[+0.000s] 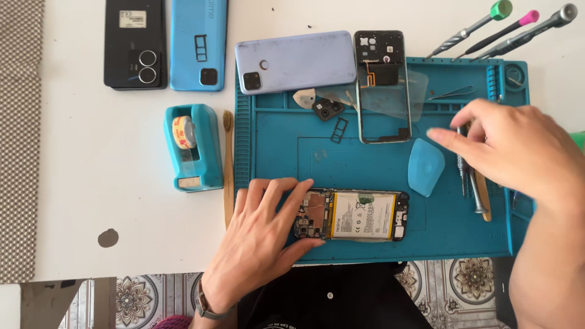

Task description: The person disassembles a smartphone, removes the screen and battery, and cleans the internal components using a brush and compressed air. The person then reassembles the phone by placing the battery and screen back into the chassis.

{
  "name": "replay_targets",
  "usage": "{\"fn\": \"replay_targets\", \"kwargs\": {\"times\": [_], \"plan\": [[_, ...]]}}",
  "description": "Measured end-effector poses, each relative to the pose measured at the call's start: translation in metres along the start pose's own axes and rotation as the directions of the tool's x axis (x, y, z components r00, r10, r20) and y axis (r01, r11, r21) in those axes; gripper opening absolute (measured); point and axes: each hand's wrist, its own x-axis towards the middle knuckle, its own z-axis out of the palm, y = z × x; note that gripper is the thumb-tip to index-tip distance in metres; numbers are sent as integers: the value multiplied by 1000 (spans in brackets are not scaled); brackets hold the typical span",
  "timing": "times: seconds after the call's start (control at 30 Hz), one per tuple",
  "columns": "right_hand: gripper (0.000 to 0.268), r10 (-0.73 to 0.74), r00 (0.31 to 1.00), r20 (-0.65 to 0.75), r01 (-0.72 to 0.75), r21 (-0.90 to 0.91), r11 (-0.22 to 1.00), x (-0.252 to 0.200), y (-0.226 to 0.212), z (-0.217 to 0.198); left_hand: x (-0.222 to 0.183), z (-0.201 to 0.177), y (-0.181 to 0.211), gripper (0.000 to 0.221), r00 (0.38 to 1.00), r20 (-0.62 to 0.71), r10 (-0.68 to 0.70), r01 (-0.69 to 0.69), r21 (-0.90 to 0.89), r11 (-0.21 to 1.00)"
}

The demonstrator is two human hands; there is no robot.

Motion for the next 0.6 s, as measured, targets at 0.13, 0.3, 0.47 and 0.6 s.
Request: {"fn": "replay_targets", "kwargs": {"times": [0.13,0.3,0.47,0.6], "plan": [[87,-292,848,-442,267,-120,956,7,-41,12,-1,1,-1,80,1000,17,-1,1,1,1000],[84,-64,978,-197,36,-141,989,24,-70,17,-2,-1,-1,81,1000,4,17,-17,29,999],[73,-62,971,-232,21,-176,984,20,-67,19,0,-1,-3,82,1000,18,22,-23,41,999],[74,-56,970,-235,17,-164,986,24,-70,21,-1,-1,-2,82,999,11,33,-34,61,998]]}}
